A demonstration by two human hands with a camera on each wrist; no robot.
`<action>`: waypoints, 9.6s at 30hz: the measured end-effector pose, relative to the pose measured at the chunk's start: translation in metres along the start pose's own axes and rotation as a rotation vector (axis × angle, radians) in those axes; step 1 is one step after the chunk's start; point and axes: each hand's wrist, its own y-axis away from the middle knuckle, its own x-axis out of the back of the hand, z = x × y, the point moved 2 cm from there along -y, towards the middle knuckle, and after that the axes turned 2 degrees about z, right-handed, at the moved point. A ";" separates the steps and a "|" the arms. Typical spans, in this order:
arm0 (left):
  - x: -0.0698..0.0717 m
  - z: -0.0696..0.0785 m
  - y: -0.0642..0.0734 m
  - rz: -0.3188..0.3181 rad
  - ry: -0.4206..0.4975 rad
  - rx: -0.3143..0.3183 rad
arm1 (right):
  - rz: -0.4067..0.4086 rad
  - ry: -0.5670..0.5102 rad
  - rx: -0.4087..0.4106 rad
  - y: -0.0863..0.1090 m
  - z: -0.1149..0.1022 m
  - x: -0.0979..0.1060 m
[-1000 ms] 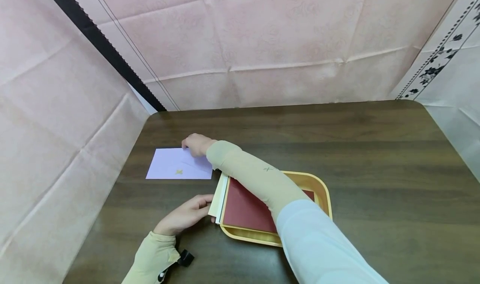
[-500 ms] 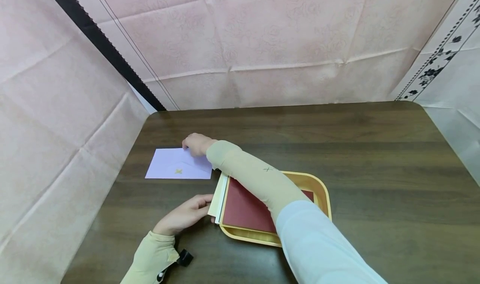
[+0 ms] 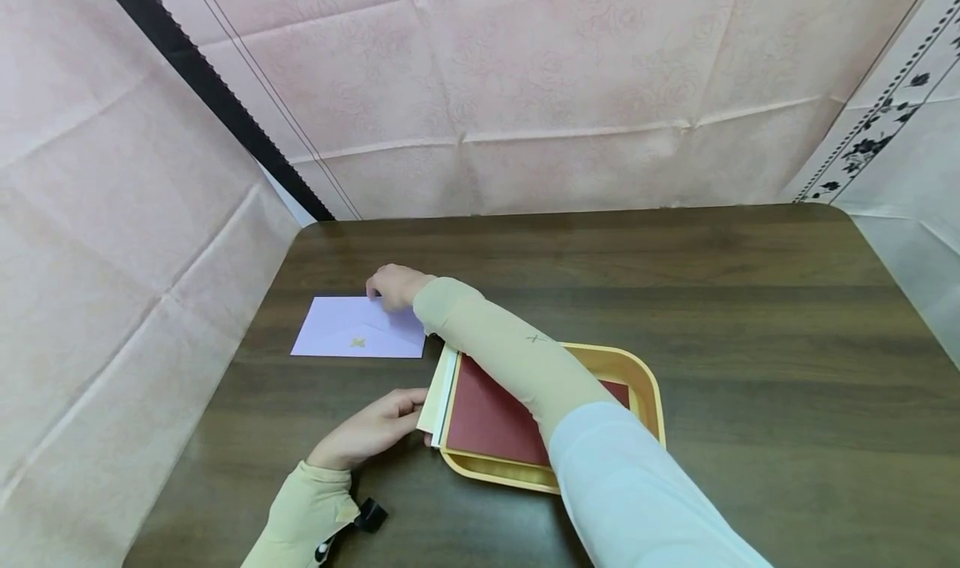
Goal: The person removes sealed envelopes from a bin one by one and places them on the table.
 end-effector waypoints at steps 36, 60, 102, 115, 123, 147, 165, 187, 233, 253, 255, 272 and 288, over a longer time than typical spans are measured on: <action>0.001 -0.002 -0.002 0.021 -0.031 0.015 | -0.012 0.004 -0.257 0.222 0.171 0.066; 0.003 -0.001 0.000 -0.011 -0.055 0.042 | 0.228 -0.177 0.008 0.317 0.072 0.059; 0.003 0.000 -0.002 -0.013 -0.012 0.035 | 0.039 -0.097 -0.113 0.333 0.049 -0.012; 0.002 -0.001 -0.002 -0.008 -0.024 0.032 | 0.035 -0.072 -0.121 0.338 0.045 -0.012; 0.001 0.000 -0.002 -0.008 -0.026 0.032 | 0.047 -0.070 -0.094 0.342 0.043 -0.013; 0.003 -0.002 -0.002 -0.015 -0.030 0.036 | 0.133 -0.100 -0.101 0.358 0.036 0.002; 0.004 -0.001 -0.002 -0.021 -0.043 0.031 | 0.158 -0.122 -0.040 0.366 0.035 0.011; 0.006 -0.001 -0.001 -0.013 -0.043 0.048 | 0.129 -0.089 -0.060 0.385 0.040 0.017; 0.008 -0.004 0.001 -0.010 -0.004 0.082 | 0.061 -0.232 0.016 0.372 0.015 0.010; 0.008 -0.005 0.001 -0.012 -0.009 0.080 | 0.048 -0.306 0.049 0.374 0.016 0.009; 0.008 -0.004 0.001 -0.011 -0.004 0.087 | 0.052 -0.319 0.060 0.373 0.016 0.009; 0.008 -0.006 0.001 -0.004 0.015 0.104 | 0.047 -0.365 0.056 0.367 0.013 0.008; 0.007 -0.008 0.000 -0.047 0.056 -0.090 | 0.153 -0.305 0.095 0.365 0.013 0.018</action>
